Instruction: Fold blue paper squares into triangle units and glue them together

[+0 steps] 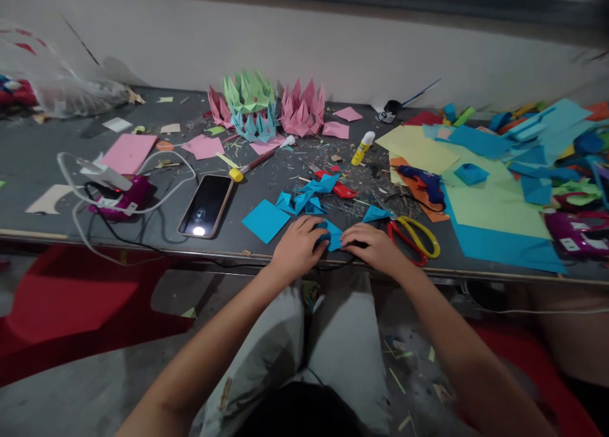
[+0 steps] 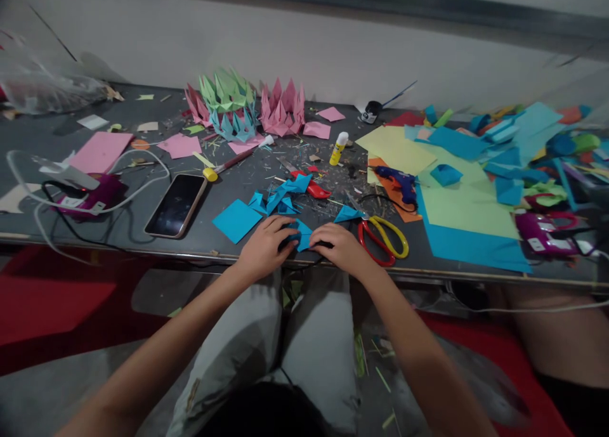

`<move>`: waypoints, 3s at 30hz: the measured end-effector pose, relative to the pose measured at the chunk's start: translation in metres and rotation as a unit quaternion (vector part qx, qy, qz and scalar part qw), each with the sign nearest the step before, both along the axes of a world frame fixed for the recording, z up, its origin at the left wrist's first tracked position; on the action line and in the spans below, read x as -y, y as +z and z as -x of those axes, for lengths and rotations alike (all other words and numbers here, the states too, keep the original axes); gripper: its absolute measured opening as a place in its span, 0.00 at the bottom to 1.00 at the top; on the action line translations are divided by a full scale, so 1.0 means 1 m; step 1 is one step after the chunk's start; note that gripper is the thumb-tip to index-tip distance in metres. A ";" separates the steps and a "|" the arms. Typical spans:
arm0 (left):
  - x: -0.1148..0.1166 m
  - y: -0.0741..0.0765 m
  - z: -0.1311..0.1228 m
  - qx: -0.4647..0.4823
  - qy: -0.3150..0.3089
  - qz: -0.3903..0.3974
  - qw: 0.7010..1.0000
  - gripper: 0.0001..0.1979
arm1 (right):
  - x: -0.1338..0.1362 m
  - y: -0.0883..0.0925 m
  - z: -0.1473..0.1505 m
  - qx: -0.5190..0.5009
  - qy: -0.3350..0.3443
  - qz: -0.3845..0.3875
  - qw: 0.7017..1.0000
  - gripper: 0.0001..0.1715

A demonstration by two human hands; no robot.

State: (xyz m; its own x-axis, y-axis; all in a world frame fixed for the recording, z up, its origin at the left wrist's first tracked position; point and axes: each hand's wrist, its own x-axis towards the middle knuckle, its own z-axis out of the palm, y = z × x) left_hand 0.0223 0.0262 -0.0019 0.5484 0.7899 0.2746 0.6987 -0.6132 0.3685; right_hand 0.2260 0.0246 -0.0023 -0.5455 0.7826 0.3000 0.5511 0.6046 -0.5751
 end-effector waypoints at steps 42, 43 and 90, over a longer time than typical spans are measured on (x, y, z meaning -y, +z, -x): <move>0.020 -0.001 -0.001 -0.064 -0.137 -0.119 0.981 0.16 | -0.016 0.010 0.002 0.026 -0.042 0.176 0.983 0.06; 0.020 -0.001 0.000 -0.067 -0.138 -0.115 0.981 0.16 | -0.017 0.010 0.001 0.019 -0.040 0.183 0.982 0.06; -0.007 0.004 0.025 0.058 -0.075 0.047 0.994 0.08 | 0.027 -0.011 0.026 0.107 -0.019 -0.122 0.987 0.16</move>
State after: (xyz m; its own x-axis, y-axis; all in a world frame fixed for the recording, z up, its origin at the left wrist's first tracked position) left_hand -0.0026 0.0328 0.0022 0.6313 0.7261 0.2726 0.5506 -0.6671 0.5018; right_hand 0.2001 -0.0025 -0.0132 -0.5880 0.7225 0.3636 0.6689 0.6871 -0.2837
